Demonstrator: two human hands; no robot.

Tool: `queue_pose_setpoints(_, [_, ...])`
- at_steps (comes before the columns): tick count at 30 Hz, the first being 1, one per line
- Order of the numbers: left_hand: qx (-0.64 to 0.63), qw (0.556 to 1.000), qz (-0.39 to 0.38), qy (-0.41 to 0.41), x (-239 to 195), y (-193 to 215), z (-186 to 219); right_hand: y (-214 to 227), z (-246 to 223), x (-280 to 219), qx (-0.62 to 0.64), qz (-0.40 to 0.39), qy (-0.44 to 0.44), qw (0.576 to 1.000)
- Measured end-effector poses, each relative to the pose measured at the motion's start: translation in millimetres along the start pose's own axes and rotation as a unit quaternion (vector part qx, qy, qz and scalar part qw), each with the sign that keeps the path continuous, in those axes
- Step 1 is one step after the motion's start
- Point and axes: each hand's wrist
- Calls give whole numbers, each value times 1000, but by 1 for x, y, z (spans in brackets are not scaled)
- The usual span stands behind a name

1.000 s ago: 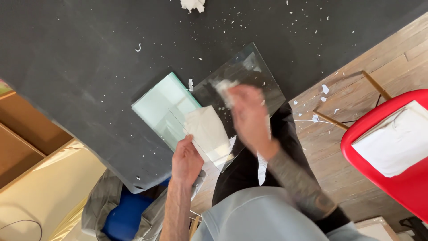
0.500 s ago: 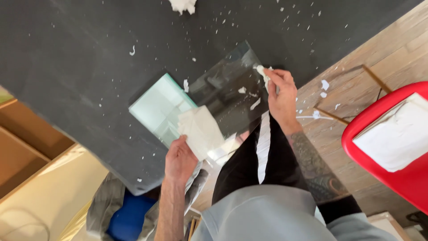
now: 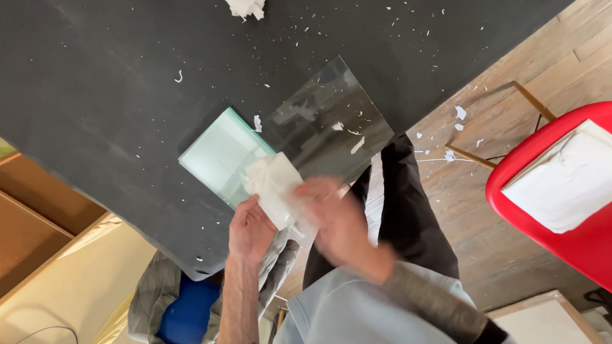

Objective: Cleaning a piece of glass for a picture frame using a cleaning solution and paper towels.

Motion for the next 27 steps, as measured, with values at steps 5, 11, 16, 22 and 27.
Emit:
queue_pose_setpoints(5, [62,995,69,-25,5,-28,4,67,123,27,-110,196,-126,966])
queue_pose_setpoints(11, [64,996,43,-37,3,-33,4,36,79,4,-133,170,-113,970])
queue_pose_setpoints(16, [76,995,66,-27,2,-47,3,-29,-40,-54,4,-82,-1,997])
queue_pose_setpoints(22, [62,997,-39,-23,6,-8,3,-5,14,-35,-139,100,90,981])
queue_pose_setpoints(27, [72,995,50,-45,4,-23,3,68,125,6,-130,217,-110,961])
Point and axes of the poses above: each hand's wrist, its own x-axis towards the middle knuckle, its own y-axis out of the back of the hand, z = x × y, and after that the axes turned 8 degrees about -y, right-handed
